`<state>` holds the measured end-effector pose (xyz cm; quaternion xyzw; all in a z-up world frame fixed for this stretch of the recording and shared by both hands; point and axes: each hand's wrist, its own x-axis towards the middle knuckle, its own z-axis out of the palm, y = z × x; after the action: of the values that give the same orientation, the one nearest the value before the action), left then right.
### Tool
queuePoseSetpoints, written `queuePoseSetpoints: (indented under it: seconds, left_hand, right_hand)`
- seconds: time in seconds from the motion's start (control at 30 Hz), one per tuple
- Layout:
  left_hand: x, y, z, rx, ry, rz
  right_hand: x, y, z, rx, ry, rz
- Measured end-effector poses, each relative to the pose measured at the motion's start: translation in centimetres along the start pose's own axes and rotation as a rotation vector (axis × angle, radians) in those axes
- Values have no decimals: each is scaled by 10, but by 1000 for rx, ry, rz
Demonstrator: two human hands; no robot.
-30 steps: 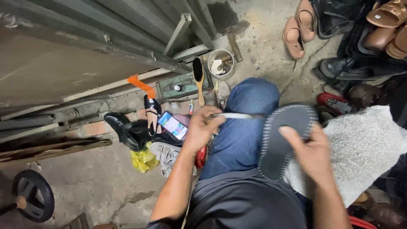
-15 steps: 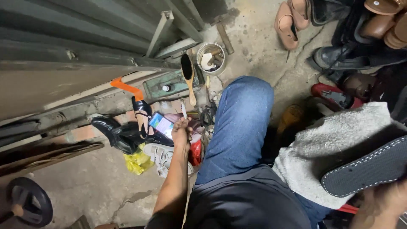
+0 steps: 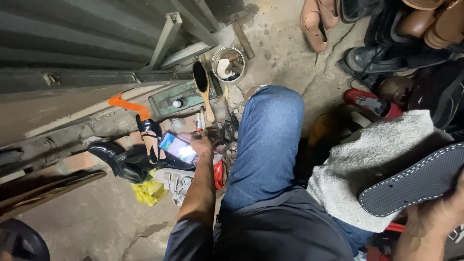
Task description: Hand-sewing a shoe sole to the upper part of a shoe using a needle and thread in a repair shop.
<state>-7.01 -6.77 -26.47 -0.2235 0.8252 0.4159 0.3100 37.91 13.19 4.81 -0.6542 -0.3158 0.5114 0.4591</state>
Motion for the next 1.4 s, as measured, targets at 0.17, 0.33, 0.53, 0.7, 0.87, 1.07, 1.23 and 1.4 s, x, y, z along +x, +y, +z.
queuePoseSetpoints:
  seconds: [0.17, 0.33, 0.53, 0.7, 0.87, 1.07, 1.23, 1.4]
  left_hand:
    - [8, -14, -8, 222, 17, 191]
    - [-33, -16, -25, 257, 10, 209]
    - [-137, 53, -40, -146, -199, 368]
    - [-230, 150, -35, -129, -370, 789]
    - [-308, 154, 5, -188, -657, 927]
    - [-391, 144, -7, 236, -1004, 1151]
    - [-431, 164, -28, 443, -1132, 1404]
    - [-458, 169, -31, 430, -1168, 1577]
  right_hand:
    - [1, 2, 2, -28, 1, -27]
    - [4, 2, 14, 74, 87, -158]
    - [7, 9, 5, 86, 178, -261]
    - [-2, 4, 1, -66, 183, -116]
    - [-40, -29, 13, -304, 27, -146]
    - [-59, -32, 5, -206, -307, -236]
    - [-71, -41, 10, -131, -498, -285]
    - [-78, -48, 18, -52, -536, -260]
